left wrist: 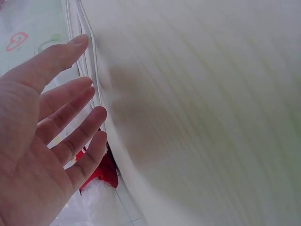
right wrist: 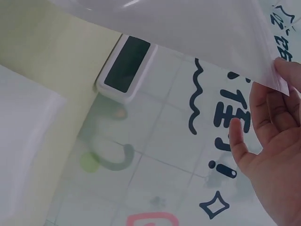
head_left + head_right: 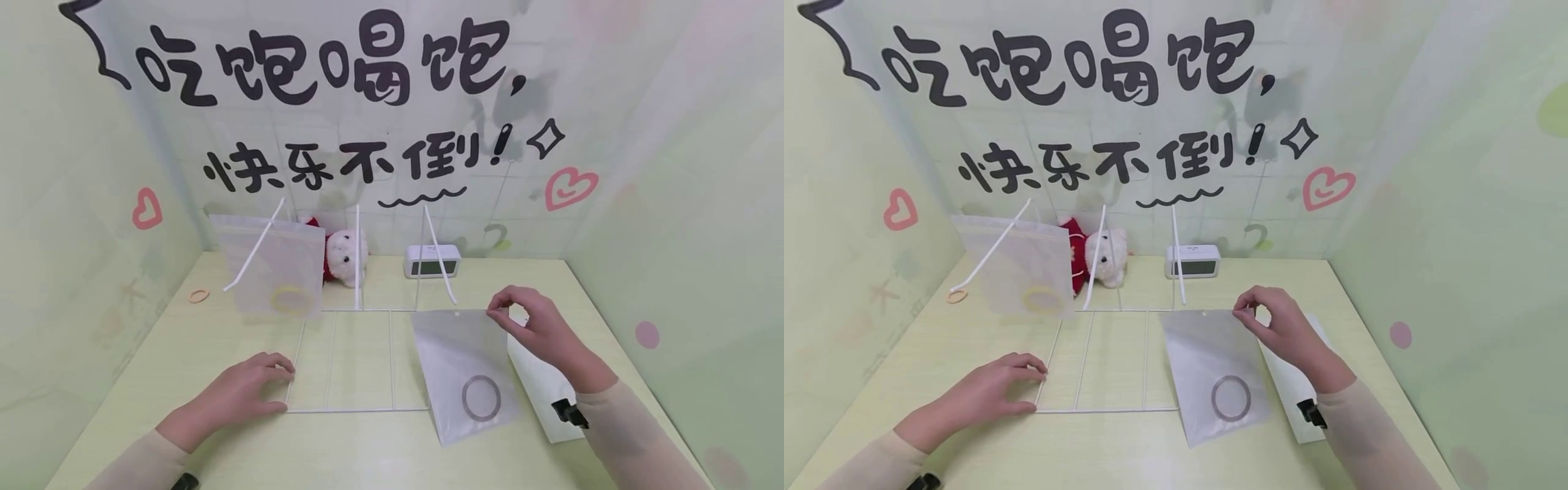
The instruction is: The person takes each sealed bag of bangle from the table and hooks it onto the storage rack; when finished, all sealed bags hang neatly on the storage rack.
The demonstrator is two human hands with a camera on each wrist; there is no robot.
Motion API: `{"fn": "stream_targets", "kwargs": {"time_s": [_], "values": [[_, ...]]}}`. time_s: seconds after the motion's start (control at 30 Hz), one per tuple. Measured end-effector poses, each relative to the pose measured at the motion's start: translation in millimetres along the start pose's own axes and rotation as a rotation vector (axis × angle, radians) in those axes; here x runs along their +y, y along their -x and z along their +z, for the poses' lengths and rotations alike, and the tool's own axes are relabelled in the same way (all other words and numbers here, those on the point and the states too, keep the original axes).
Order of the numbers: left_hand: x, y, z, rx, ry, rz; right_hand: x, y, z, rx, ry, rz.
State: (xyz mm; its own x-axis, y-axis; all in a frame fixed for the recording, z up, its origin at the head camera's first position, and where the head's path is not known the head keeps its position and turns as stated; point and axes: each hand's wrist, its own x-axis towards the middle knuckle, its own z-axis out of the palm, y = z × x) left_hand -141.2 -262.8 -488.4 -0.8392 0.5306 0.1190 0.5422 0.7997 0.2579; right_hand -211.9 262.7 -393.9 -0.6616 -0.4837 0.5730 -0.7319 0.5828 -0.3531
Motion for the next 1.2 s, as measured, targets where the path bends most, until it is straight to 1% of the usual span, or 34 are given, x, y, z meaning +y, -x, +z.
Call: {"fn": "stream_targets", "kwargs": {"time_s": [0.2, 0.3, 0.4, 0.53, 0.67, 0.87, 1.03, 1.1, 1.2], "values": [[0.8, 0.0, -1.0, 0.003, -0.001, 0.000, -19, -9.8, -14, 0.028, -0.018, -0.090], [1.3, -0.2, -1.1, 0.007, -0.001, 0.004, -31, -14.0, -22, 0.037, -0.041, -0.111], [1.4, -0.7, -1.2, 0.012, -0.004, 0.013, -41, -17.8, -27, 0.047, -0.067, -0.152], [1.9, -0.9, -2.5, 0.014, -0.008, 0.017, -55, -23.8, -31, 0.051, -0.104, -0.232], [1.5, -0.7, -2.7, 0.014, -0.014, 0.013, -71, -30.0, -32, 0.059, -0.141, -0.289], [1.0, -0.6, -0.7, 0.019, -0.021, 0.014, -98, -42.5, -39, 0.091, -0.223, -0.393], [0.1, -0.8, 0.7, 0.015, -0.015, 0.013, -118, -54.5, -46, 0.138, -0.281, -0.489], [-0.9, -0.7, 1.0, 0.008, -0.013, 0.010, -124, -59.8, -48, 0.150, -0.282, -0.505], [-2.0, -0.8, 1.4, 0.003, -0.013, 0.004, -130, -68.5, -52, 0.134, -0.268, -0.509]]}}
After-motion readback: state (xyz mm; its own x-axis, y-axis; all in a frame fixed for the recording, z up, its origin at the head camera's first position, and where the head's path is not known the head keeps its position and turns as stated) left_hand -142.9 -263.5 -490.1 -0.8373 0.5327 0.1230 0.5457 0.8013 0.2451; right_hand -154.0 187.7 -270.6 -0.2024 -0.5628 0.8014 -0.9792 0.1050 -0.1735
